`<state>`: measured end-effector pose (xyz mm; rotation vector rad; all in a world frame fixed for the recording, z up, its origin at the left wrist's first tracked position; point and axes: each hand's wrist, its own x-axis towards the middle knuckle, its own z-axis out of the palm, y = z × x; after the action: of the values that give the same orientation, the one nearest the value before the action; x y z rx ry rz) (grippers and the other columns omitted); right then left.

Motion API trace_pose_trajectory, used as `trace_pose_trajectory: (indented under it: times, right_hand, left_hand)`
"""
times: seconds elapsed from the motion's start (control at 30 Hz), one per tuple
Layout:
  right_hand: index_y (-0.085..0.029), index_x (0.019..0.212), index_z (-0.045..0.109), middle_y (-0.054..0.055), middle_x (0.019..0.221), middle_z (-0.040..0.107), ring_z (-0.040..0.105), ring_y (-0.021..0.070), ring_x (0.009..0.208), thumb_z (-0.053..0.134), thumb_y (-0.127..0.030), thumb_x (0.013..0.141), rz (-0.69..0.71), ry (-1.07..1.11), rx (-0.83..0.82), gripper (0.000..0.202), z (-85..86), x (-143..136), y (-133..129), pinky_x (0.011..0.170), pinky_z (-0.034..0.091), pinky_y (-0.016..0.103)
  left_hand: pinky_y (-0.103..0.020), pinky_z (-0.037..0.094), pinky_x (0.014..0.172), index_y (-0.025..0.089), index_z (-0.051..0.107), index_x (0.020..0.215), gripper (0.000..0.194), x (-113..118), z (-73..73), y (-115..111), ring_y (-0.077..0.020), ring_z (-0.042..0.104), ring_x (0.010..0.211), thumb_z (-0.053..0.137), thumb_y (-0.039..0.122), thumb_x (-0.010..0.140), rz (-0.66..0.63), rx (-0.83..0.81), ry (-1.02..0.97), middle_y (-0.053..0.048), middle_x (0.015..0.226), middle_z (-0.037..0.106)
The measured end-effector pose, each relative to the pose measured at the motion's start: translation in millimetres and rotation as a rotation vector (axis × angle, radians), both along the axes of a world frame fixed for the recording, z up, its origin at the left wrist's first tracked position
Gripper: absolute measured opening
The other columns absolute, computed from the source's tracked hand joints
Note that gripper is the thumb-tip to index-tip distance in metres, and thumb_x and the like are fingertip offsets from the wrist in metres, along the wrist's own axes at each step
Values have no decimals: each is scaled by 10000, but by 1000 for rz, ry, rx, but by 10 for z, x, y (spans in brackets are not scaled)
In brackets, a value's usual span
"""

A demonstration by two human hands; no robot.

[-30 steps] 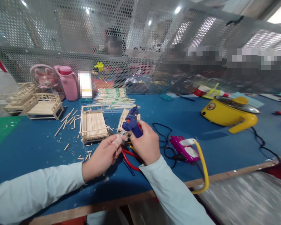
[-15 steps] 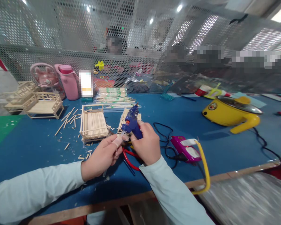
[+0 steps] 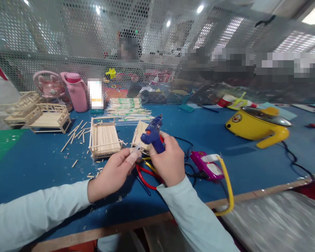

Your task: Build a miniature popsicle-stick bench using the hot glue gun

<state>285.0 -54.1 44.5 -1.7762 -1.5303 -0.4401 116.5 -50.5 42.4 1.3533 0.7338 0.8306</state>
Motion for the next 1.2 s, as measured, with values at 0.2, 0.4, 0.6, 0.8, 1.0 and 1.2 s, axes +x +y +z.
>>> trace_pose_trajectory:
  times: [0.2, 0.4, 0.6, 0.8, 1.0, 1.2]
  right_hand:
    - [-149, 1020, 600, 137, 968, 686, 650, 278, 868, 644, -395, 718, 37, 36, -396, 393, 15, 198, 356, 758, 499, 375]
    - [-141, 1019, 640, 177, 1141, 648, 580, 320, 1075, 536, -313, 811, 156, -63, -332, 289, 112, 39, 310, 916, 428, 452]
    - [-190, 793, 648, 12, 737, 693, 620, 134, 658, 498, -313, 884, 646, 314, -357, 215, 426, -413, -165, 649, 463, 243]
    - [-186, 578, 550, 5, 570, 595, 523, 126, 594, 485, -217, 888, 583, -223, -10, 318, 305, -547, -160, 651, 365, 292]
    - [-195, 562, 519, 12, 538, 553, 473, 139, 569, 480, -180, 848, 620, -520, 122, 289, 197, -572, -159, 616, 338, 321]
    - [-206, 510, 349, -42, 485, 370, 365, 97, 478, 452, -128, 850, 694, 7, 122, 364, 354, -410, -349, 569, 347, 286]
  left_hand:
    - [-178, 184, 398, 158, 508, 947, 198, -168, 153, -107, -52, 245, 418, 371, 289, 893, -139, -418, -138, 73, 569, 361]
    - [-178, 301, 443, 135, 511, 1004, 322, -330, 62, -101, -57, 384, 454, 477, 420, 857, -111, -259, -145, 48, 605, 473]
    - [-196, 291, 474, 148, 519, 764, 372, -379, 9, -97, -57, 371, 486, 473, 502, 871, -122, -80, -78, 40, 588, 463]
    - [-216, 249, 448, 149, 521, 665, 450, -368, -36, -127, -66, 333, 443, 458, 550, 860, -84, -109, -63, 48, 493, 407]
    - [-204, 215, 399, 148, 512, 641, 449, -332, -89, -183, -49, 288, 376, 505, 557, 824, -75, -298, -102, 71, 427, 363]
    - [-173, 285, 417, 144, 507, 950, 391, -372, 21, -115, -42, 403, 422, 606, 484, 786, -16, -416, -313, 7, 661, 605]
